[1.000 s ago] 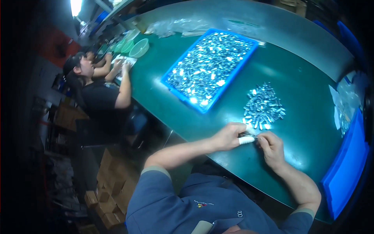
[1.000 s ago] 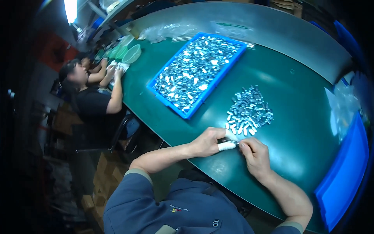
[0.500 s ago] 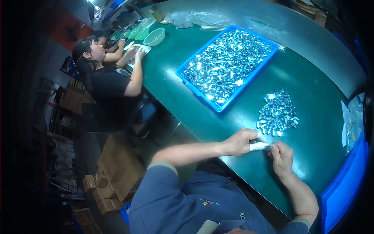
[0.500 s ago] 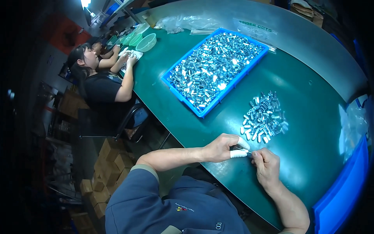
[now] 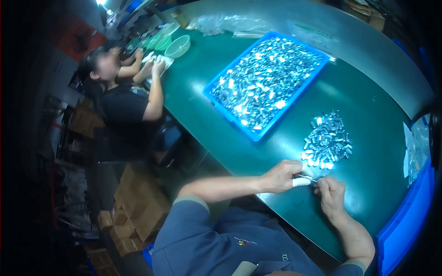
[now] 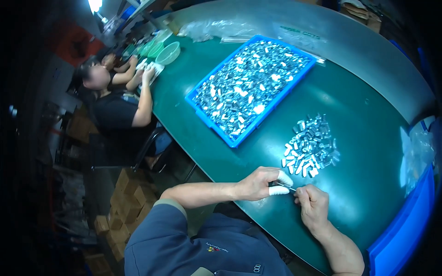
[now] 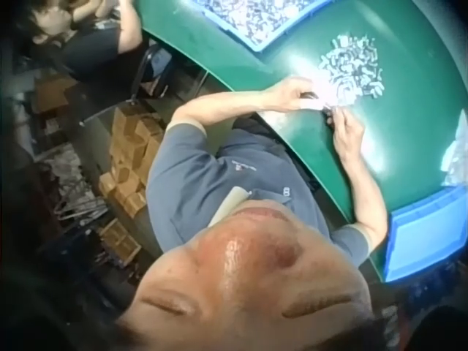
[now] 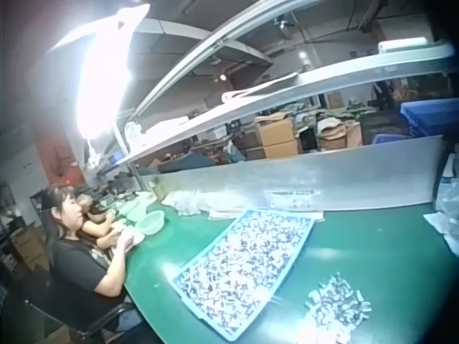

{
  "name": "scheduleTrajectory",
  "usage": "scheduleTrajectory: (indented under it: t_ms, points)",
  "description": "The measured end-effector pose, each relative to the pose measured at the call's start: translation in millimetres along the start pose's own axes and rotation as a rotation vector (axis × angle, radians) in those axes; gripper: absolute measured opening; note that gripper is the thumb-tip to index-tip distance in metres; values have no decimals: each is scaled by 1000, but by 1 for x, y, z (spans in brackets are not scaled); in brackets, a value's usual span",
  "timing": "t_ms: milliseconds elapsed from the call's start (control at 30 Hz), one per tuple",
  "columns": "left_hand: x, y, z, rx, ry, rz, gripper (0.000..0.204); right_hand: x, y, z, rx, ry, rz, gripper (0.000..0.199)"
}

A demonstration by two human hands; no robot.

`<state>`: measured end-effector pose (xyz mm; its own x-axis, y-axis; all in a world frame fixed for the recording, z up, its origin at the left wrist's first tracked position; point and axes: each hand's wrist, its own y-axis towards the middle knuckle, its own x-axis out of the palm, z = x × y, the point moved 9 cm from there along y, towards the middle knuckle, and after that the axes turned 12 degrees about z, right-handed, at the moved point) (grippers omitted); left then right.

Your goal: The person inserts small metal components into plastic connector housings by hand at a manual workstation.

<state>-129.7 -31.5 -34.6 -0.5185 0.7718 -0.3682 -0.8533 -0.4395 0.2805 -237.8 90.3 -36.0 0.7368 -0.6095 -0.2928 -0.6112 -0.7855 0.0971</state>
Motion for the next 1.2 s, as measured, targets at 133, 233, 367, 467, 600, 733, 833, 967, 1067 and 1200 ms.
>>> scheduleTrajectory:
  t_ms: [133, 233, 367, 467, 600, 733, 833, 967, 1067, 1200]
  points:
    - [-7, -4, 6, -34, -27, 20, 23, 5, 1, -3, -19, 85, 28, 8]
    - [-8, -3, 13, 0, -1, 5, 21, 3, 4, -15, -85, 31, 42, 10]
    - [2, 2, 15, -37, -10, -46, 22, -5, 3, -14, -50, -48, 36, 21]
    - [-4, 1, 14, -37, 22, 19, 22, 0, 1, -14, -84, -63, -29, 23]
    - [-10, -6, 1, -133, 36, 51, 16, 0, 2, -17, -219, -46, 107, 24]
    - [-10, -5, 12, -83, 62, 65, 13, 0, -2, -21, -239, -6, 54, 25]
    - [-35, -2, 27, 24, 226, 86, 16, 7, -2, -14, -179, 32, -26, 28]
    - [-87, 44, 41, 164, 444, 225, 13, -11, 3, 16, 123, 259, 149, 29]
    - [-135, 100, 49, 226, 514, 359, 17, -13, 4, -5, 20, 137, 105, 28]
    - [-188, 170, 24, 83, 595, 459, 20, -5, 7, -4, 0, 179, 73, 27]
